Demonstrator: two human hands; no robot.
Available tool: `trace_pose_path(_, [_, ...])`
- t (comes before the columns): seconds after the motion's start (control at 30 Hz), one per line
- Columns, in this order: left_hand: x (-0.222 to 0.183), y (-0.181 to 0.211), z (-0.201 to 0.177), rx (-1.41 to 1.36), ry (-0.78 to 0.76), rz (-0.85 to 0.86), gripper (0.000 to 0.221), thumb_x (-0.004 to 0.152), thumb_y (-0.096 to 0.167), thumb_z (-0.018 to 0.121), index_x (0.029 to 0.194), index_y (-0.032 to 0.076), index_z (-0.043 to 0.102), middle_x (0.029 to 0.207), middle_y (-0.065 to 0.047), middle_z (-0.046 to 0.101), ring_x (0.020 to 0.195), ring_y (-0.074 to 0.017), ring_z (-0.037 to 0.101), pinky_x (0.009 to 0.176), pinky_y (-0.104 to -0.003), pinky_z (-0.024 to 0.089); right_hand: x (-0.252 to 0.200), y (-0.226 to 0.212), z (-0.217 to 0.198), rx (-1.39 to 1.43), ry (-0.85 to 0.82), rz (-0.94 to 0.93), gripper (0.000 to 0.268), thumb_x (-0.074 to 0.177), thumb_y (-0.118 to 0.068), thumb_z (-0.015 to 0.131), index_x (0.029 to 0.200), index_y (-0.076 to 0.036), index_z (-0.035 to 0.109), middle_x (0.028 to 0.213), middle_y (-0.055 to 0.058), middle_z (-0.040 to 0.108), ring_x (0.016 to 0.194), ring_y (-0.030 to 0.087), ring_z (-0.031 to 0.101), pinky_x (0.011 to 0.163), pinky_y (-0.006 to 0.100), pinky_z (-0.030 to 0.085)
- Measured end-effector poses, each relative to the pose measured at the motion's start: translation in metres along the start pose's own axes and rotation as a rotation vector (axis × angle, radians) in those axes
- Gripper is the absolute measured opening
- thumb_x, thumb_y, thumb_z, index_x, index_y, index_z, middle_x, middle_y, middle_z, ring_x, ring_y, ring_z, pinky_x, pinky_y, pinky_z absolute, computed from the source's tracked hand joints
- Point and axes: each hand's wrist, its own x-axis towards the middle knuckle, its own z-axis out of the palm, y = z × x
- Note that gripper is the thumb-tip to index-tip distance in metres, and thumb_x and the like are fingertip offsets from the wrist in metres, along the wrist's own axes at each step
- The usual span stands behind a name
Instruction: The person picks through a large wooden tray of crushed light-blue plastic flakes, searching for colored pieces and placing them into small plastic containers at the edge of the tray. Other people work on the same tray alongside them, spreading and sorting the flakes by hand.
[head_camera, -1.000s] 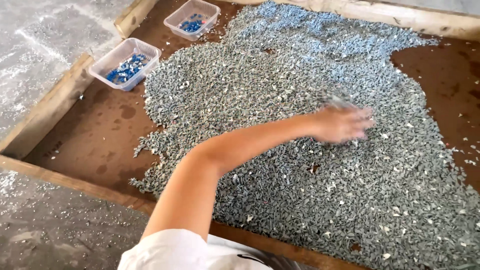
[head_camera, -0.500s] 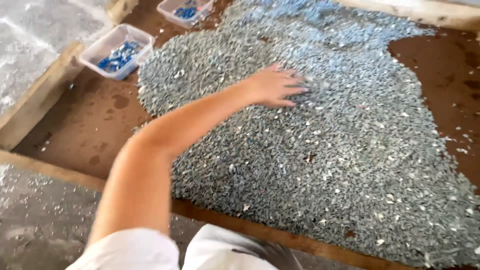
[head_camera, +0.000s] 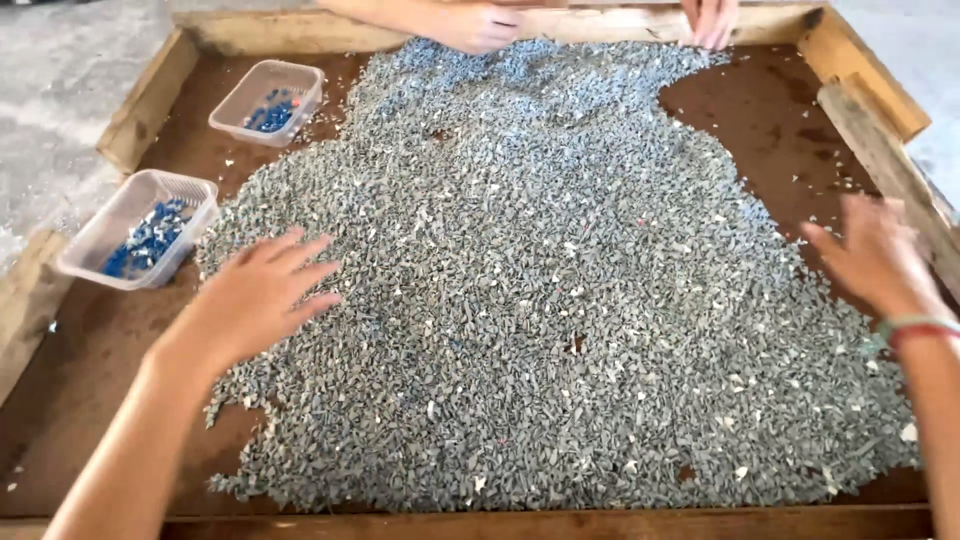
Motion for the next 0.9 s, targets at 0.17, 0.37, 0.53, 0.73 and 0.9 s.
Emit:
trace_pose_path(0.17, [0.027, 0.02, 0.038, -0.018, 0.114, 0.248, 0.057, 0.102, 0.054, 0.023, 0.148, 0.024, 0.037, 0.162, -0.002, 0.019, 0.147, -0.0243, 0.016, 0.119, -0.052, 0.013, -0.001, -0.194, -0.013, 0.366, -0.234, 0.276, 0.055, 0.107, -0.031, 0.035, 0.146, 0.008, 0.037, 0.147, 0.029, 0.042, 0.134, 0.04, 0.044, 0.109, 0.054, 0.039])
trace_pose_path(0.37, [0.028, 0.005, 0.059, 0.071, 0.197, 0.323, 0.057, 0.101, 0.057, 0.025, 0.131, 0.022, 0.058, 0.154, -0.005, 0.04, 0.144, -0.0261, 0.031, 0.12, -0.051, 0.021, 0.001, -0.327, 0.057, 0.202, -0.305, -0.21, 0.067, 0.102, -0.051, 0.037, 0.149, -0.002, 0.035, 0.163, 0.021, 0.018, 0.151, 0.035, 0.012, 0.124, 0.053, 0.009])
trace_pose_path(0.53, [0.027, 0.003, 0.062, 0.078, 0.273, 0.305, 0.062, 0.101, 0.06, 0.017, 0.134, 0.024, 0.056, 0.154, -0.002, 0.04, 0.142, -0.0249, 0.034, 0.119, -0.049, 0.023, -0.021, -0.382, 0.097, 0.116, -0.36, -0.811, 0.097, 0.086, -0.072, -0.01, 0.158, -0.013, 0.019, 0.165, 0.015, 0.011, 0.151, 0.032, 0.007, 0.121, 0.057, 0.002])
trace_pose_path(0.73, [0.016, 0.023, 0.048, 0.036, 0.356, 0.401, 0.05, 0.1, 0.052, 0.036, 0.132, 0.02, 0.058, 0.153, -0.003, 0.044, 0.139, -0.0254, 0.038, 0.115, -0.049, 0.028, 0.003, -0.33, 0.081, 0.052, -0.271, -0.664, 0.072, 0.097, -0.064, 0.021, 0.153, -0.019, 0.03, 0.164, 0.01, 0.018, 0.151, 0.029, 0.008, 0.12, 0.059, -0.006])
trace_pose_path(0.9, [0.016, 0.029, 0.052, 0.028, 0.314, 0.433, 0.054, 0.102, 0.055, 0.032, 0.136, 0.02, 0.055, 0.153, -0.005, 0.042, 0.139, -0.0264, 0.035, 0.115, -0.05, 0.024, 0.046, -0.222, 0.062, -0.118, -0.247, -0.252, 0.069, 0.098, -0.061, 0.027, 0.154, -0.021, 0.028, 0.166, 0.009, 0.014, 0.153, 0.029, 0.0, 0.118, 0.066, -0.003])
